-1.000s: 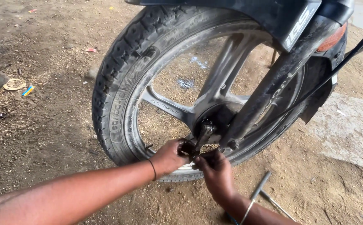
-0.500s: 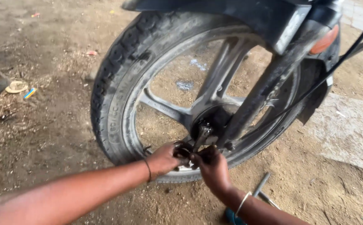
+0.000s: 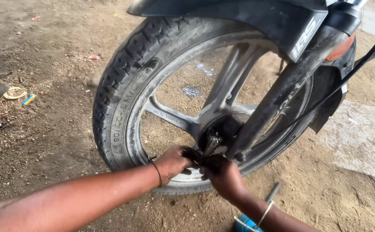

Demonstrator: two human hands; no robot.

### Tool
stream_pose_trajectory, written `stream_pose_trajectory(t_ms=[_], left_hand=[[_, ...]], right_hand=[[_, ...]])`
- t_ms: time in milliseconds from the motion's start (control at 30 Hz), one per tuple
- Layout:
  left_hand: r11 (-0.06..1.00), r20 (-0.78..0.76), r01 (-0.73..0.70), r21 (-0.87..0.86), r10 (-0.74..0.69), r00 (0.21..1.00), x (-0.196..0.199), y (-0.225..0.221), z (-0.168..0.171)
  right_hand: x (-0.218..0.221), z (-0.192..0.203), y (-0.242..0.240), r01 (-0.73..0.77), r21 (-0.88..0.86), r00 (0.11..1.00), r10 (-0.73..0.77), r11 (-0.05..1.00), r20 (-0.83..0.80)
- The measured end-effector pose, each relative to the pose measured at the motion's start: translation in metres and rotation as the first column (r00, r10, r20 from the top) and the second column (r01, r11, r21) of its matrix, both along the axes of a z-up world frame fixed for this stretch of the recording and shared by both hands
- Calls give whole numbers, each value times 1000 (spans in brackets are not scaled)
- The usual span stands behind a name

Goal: The person works on a parked motorcycle, first using a T-handle tool on the handlebar clamp area, then moving to the front wheel and using a spanner to loosen the axle nut at the hub, gripping the fork for leverage. Grease covers their hands as they continue working on the wheel hub.

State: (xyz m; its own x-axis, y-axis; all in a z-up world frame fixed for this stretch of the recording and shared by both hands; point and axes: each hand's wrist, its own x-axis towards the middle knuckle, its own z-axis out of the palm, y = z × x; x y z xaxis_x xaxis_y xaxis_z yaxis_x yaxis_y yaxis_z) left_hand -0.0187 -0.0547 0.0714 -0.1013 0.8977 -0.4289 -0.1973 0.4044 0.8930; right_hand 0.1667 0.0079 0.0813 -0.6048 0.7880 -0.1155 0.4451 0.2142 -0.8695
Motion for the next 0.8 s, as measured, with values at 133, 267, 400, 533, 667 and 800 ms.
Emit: stream_pose_trajectory(t_ms=[133, 267, 400, 533, 667, 800], left_hand=[[999, 38, -16, -40, 18, 999, 1, -9, 8], [997, -42, 0, -83, -4, 999, 12, -22, 31], [958, -584, 270, 93, -167, 794, 18, -24, 30], [944, -682, 298, 142, -125, 721, 16, -15, 12], [911, -747, 320, 259, -21, 664, 15, -12, 12], [918, -786, 377, 125, -141, 602, 15, -12, 28]], right_hand=[[-1, 11, -4, -37, 161, 995, 22, 986, 96], [-3, 9, -13, -24, 136, 997, 14, 990, 73], [-2, 8, -14, 52, -12, 998, -51, 999, 42], [25, 16, 0, -19, -312, 999, 31, 950, 34], [42, 10, 10, 121, -544, 988, -154, 830, -14], [19, 24, 0, 185, -694, 941, -330, 696, -80]])
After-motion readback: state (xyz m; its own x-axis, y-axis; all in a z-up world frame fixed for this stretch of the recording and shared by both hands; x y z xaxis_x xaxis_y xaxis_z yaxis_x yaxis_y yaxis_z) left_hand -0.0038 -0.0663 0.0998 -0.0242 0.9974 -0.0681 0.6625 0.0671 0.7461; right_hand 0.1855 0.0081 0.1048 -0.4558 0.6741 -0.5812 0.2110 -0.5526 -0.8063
